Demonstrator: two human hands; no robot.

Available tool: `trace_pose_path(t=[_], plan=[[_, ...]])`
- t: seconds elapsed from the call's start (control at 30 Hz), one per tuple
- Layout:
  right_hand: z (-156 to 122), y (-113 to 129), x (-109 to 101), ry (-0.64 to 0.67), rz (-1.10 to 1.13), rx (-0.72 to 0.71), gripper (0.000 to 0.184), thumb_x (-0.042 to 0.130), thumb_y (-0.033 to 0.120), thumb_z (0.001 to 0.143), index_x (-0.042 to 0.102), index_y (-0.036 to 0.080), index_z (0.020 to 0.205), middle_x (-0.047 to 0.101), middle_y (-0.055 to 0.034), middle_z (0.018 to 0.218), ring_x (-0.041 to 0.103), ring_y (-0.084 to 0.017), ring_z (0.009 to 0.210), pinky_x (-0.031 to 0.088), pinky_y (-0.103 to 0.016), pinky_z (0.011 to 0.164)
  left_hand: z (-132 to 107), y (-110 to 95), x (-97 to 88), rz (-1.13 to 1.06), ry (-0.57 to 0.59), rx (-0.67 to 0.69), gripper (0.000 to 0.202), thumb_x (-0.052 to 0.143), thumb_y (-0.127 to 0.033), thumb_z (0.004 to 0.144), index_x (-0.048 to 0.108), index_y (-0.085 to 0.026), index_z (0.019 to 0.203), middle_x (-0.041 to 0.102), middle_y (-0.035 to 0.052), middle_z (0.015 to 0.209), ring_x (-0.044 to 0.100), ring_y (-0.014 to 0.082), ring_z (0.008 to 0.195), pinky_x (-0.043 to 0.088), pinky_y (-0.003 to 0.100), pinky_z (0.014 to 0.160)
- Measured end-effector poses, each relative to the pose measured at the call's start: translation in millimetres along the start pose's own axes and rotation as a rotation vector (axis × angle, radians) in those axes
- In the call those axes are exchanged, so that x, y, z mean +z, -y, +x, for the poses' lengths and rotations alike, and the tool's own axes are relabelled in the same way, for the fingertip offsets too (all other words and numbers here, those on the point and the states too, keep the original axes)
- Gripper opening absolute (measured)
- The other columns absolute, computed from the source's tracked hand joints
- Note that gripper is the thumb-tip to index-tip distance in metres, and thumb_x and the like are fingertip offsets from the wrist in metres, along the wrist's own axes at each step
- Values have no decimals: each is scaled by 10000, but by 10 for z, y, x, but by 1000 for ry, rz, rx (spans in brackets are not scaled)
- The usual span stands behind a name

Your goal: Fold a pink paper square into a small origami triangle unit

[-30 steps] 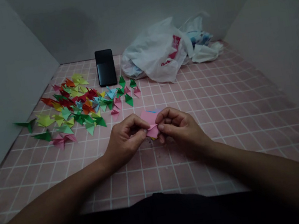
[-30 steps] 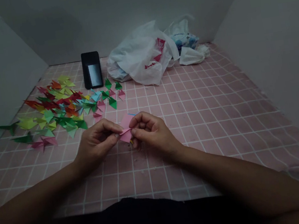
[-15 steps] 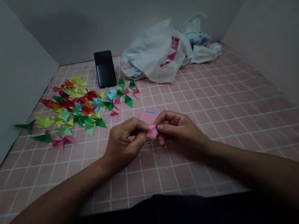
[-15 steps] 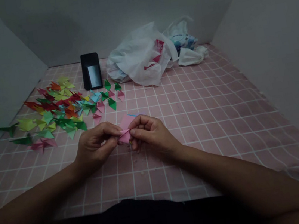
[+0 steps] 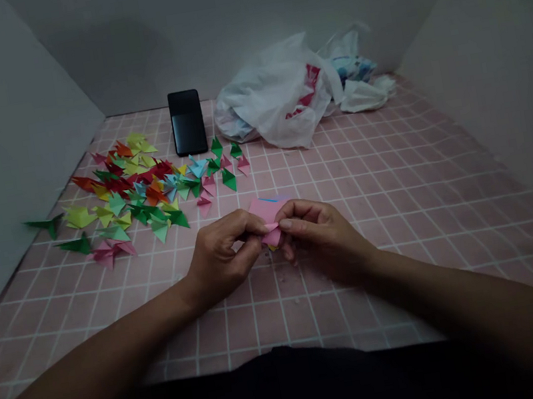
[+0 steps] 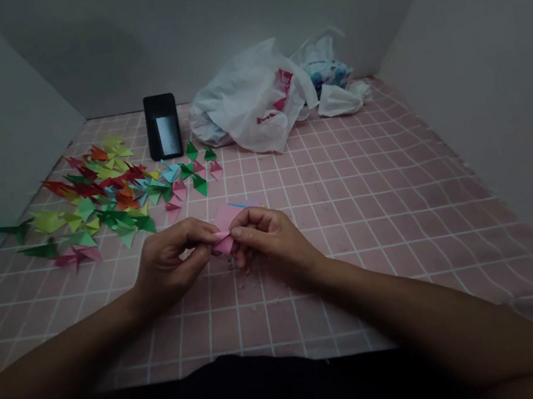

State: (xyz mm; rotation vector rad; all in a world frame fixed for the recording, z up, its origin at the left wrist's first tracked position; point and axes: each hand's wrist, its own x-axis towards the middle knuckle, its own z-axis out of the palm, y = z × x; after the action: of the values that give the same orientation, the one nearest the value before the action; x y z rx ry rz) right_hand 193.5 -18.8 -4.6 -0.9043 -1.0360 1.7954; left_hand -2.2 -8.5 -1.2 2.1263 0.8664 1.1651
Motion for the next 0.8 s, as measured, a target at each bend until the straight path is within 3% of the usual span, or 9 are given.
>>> trace_pose_path(t=[0.3, 0.43, 0.53, 0.67, 0.8], plan=[[-6, -5, -7, -41, -136, -142, 204, 749, 317, 849, 616, 170, 803, 674, 23, 625, 602, -92, 483, 500, -217, 491, -2, 10, 9, -94, -16, -35, 134, 580, -60, 869, 669, -159, 886, 725, 53, 851, 697, 140, 766, 536, 236, 667], [-42, 18, 40, -89, -215, -214, 159, 719, 273, 862, 607, 178, 802, 665, 32, 599, 605, -94, 484, 490, -214, 485, -7, -8, 19, -291, -13, -188, 60, 612, -129, 880, 625, -159, 931, 696, 38, 850, 690, 131, 747, 562, 240, 687], [-58, 30, 57, -112, -253, -239, 142, 697, 250, 870, 601, 180, 793, 660, 35, 589, 596, -89, 475, 486, -213, 482, 2, -33, 25, -470, -13, -304, 120, 647, -186, 874, 598, -162, 980, 688, 29, 866, 695, 127, 758, 579, 233, 699], [-56, 39, 60, -127, -275, -244, 129, 680, 235, 870, 596, 179, 789, 662, 32, 601, 596, -87, 477, 492, -214, 482, 19, -68, 42, -474, -11, -420, 226, 734, -245, 825, 627, -146, 998, 700, 27, 825, 689, 120, 716, 569, 208, 654], [-54, 35, 59, -123, -276, -245, 134, 674, 236, 865, 588, 182, 777, 657, 31, 585, 594, -91, 472, 488, -216, 475, 23, -76, 71, -455, -9, -458, 186, 727, -273, 842, 655, -141, 950, 731, 33, 790, 695, 121, 664, 583, 213, 627]])
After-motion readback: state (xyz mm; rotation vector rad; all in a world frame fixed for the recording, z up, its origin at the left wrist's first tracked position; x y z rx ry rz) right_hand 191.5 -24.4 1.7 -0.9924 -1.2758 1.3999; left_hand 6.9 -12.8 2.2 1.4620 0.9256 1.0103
